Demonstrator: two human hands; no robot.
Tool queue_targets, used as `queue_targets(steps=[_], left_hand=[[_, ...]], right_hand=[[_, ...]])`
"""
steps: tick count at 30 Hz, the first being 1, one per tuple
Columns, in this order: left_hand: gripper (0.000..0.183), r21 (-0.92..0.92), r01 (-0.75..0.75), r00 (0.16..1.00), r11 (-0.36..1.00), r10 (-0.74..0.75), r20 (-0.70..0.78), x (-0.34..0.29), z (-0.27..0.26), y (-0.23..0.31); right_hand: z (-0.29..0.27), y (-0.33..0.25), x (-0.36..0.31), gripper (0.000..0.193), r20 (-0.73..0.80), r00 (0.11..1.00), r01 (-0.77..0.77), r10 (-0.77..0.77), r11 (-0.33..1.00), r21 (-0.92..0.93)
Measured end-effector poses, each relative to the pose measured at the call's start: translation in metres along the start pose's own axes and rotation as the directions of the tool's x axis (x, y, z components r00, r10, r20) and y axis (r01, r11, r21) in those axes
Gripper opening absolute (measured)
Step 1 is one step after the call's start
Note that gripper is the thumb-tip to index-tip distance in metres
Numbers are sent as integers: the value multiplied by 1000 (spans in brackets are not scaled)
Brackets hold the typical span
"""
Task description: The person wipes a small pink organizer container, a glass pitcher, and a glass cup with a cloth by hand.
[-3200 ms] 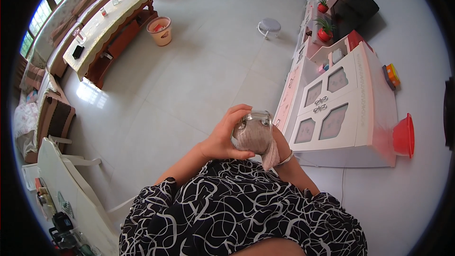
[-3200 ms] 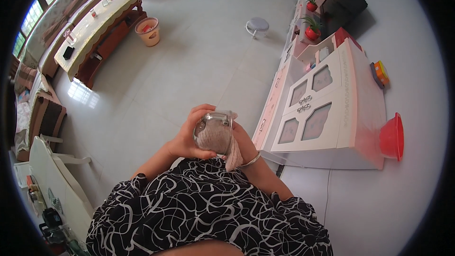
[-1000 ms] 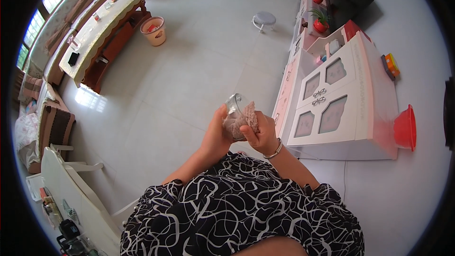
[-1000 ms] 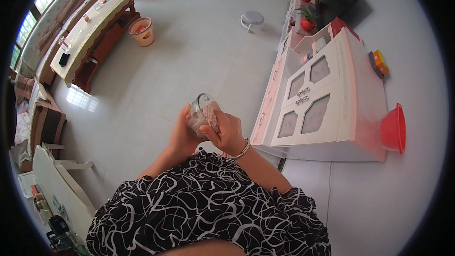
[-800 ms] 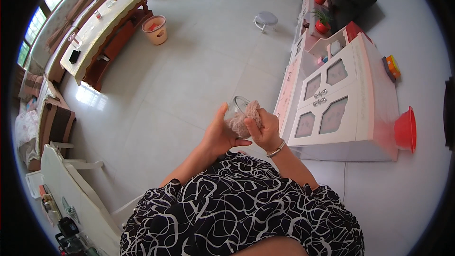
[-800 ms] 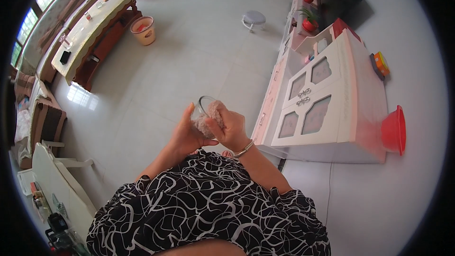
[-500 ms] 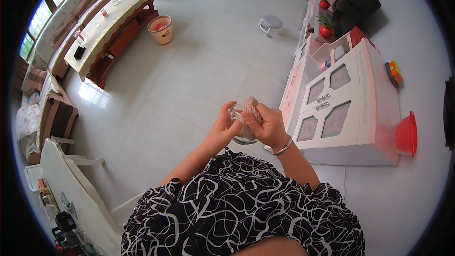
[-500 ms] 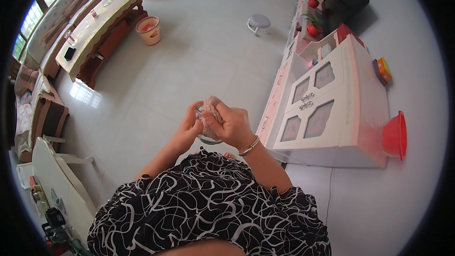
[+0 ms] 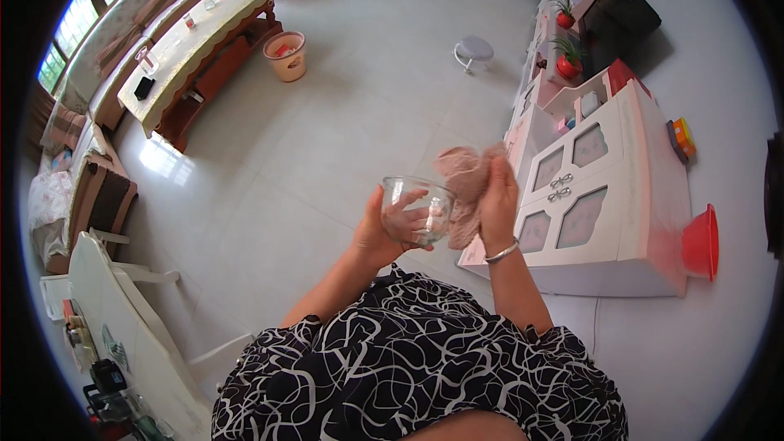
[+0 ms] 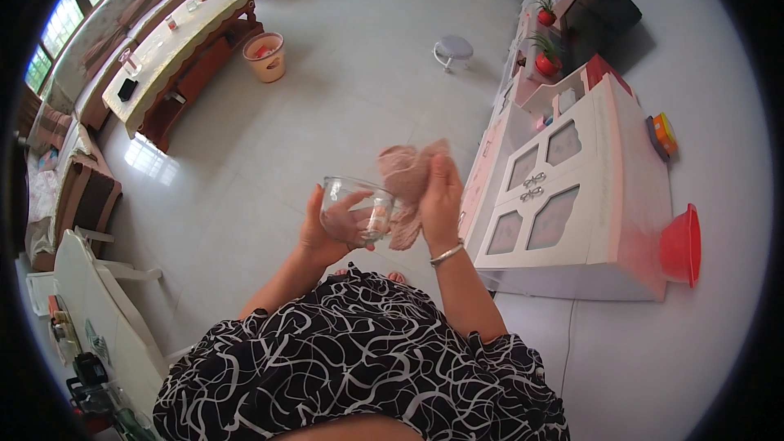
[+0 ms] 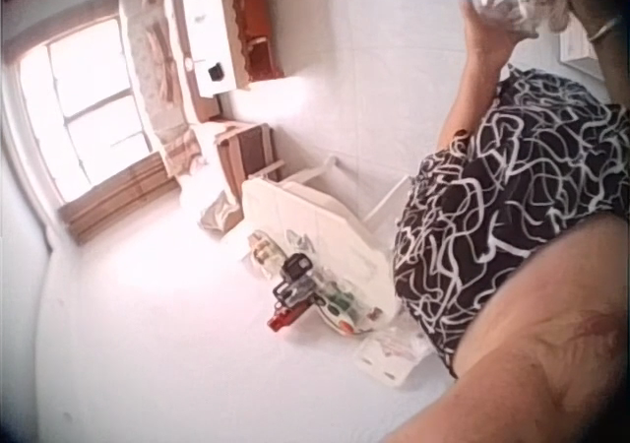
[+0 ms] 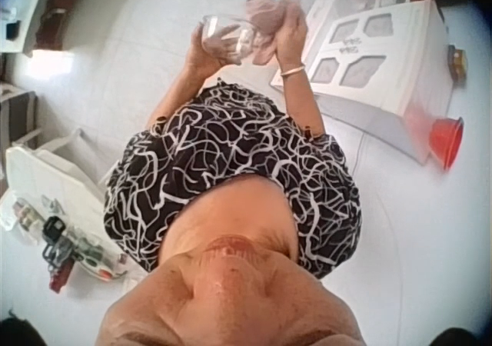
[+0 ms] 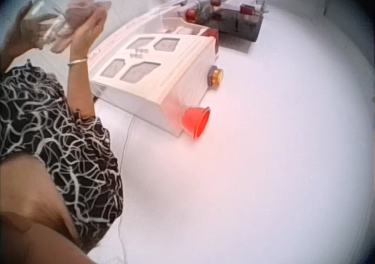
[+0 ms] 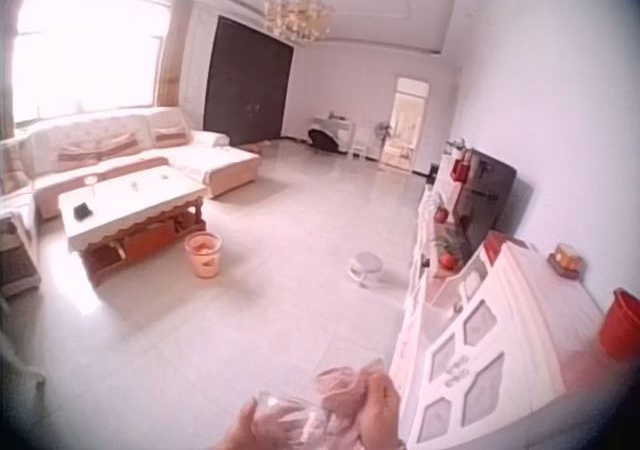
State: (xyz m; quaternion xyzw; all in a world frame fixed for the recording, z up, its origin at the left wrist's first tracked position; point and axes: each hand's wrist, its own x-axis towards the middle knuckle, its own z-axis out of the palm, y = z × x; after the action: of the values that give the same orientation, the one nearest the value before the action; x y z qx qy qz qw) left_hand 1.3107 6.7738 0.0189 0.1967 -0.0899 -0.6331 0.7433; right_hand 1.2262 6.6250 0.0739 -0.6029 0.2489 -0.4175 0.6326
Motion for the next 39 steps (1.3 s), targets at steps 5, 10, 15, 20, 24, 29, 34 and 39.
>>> queue_targets(steps=[5, 10, 15, 20, 24, 29, 34, 39], left_hand=[[82, -89, -179, 975, 980, 164, -153, 1, 8, 5], [58, 1, -337, 927, 942, 332, -176, 8, 8, -16], [49, 145, -387, 856, 910, 414, -311, 1, 18, -16], [67, 285, -475, 831, 833, 531, -168, 1, 23, -12], [86, 371, -586, 791, 721, 609, 66, 3, 22, 4], [95, 340, -538, 834, 772, 546, 79, -4, 25, 14], [95, 335, -492, 871, 803, 455, 189, 3, 14, 5], [88, 336, -374, 924, 864, 379, 53, -3, 20, 0]], right_hand=[[3, -36, -24, 24, 96, 922, -345, 375, 909, -236], [36, -14, -62, 25, 578, 686, 727, -442, 401, -557], [24, -2, -41, 21, 626, 650, 756, -431, 456, -470], [19, 25, -32, 24, 203, 976, 109, -81, 986, -130], [5, 15, -26, 24, 178, 979, -68, 103, 979, -193], [-5, -17, -1, 30, 253, 931, -276, 264, 961, 12], [14, 15, -17, 32, 393, 869, -329, 301, 944, 4], [11, 31, -20, 34, 321, 906, -303, 276, 952, 35]])
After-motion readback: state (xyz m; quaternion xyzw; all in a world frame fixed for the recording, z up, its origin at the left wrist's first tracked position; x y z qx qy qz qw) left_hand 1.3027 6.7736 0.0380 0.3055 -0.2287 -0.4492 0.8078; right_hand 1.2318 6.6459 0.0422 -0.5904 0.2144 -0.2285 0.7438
